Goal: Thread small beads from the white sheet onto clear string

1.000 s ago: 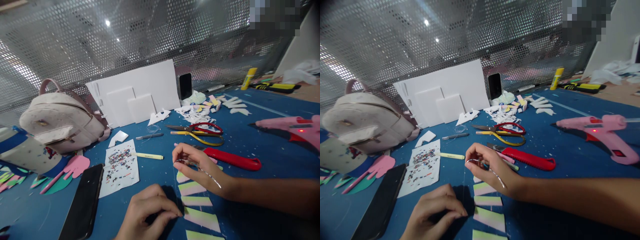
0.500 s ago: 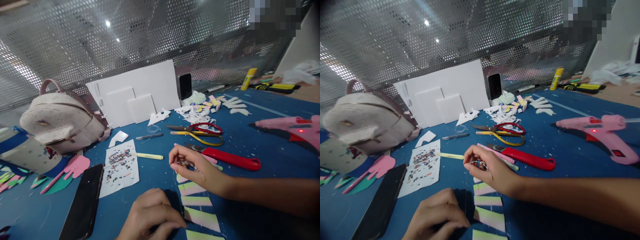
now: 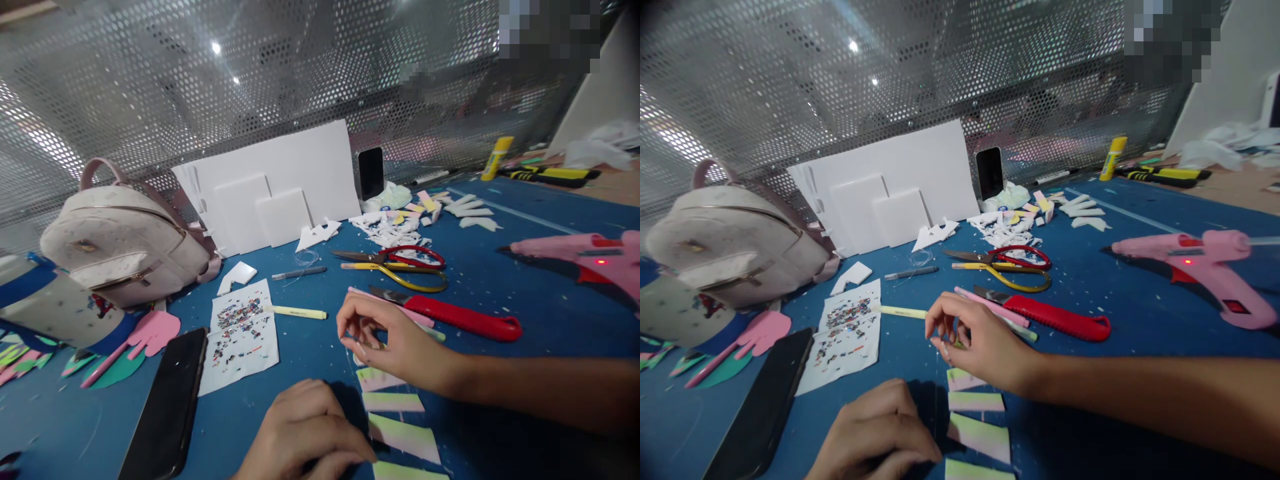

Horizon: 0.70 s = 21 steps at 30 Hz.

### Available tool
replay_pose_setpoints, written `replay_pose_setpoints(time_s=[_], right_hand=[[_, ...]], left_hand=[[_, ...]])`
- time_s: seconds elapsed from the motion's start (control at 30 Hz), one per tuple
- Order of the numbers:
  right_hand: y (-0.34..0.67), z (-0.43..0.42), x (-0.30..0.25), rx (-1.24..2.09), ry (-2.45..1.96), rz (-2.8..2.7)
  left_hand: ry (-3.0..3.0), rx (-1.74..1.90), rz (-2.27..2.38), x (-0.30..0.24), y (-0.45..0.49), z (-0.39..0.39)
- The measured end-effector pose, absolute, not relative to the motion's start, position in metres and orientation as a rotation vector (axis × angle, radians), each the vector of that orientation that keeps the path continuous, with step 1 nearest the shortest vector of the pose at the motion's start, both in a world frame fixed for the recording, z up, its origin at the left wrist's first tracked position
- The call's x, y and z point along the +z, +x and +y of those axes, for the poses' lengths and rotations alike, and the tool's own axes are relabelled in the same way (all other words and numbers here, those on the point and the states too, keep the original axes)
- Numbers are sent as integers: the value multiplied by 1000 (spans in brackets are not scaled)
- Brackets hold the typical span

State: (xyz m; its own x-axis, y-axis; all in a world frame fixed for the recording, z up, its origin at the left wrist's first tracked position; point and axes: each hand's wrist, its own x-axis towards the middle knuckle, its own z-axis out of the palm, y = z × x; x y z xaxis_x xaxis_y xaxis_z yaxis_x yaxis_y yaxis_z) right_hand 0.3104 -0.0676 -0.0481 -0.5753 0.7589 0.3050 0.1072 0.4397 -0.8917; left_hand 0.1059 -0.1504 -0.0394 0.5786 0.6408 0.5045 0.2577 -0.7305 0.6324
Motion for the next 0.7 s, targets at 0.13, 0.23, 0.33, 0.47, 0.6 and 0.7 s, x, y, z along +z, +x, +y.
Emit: replay_pose_setpoints(time_s=[0.13, 0.23, 0.33, 0.47, 0.6, 0.7], right_hand=[[310, -66, -46, 1130, -681, -1997], [310, -67, -44, 1154, -703, -1977], [309, -68, -44, 1178, -716, -1952], [310, -69, -45, 1191, -717, -1938], [310, -70, -44, 1197, -724, -1928], [310, -70, -43, 1228, -726, -1911]], left_hand=[[2312, 1004, 723, -40, 106, -150], [2305, 1014, 719, -41, 107, -150], [2296, 1011, 707, -40, 106, -151], [2301, 988, 662, -37, 103, -152], [2268, 966, 694, -36, 101, -153], [2127, 1024, 626, -38, 102, -154]])
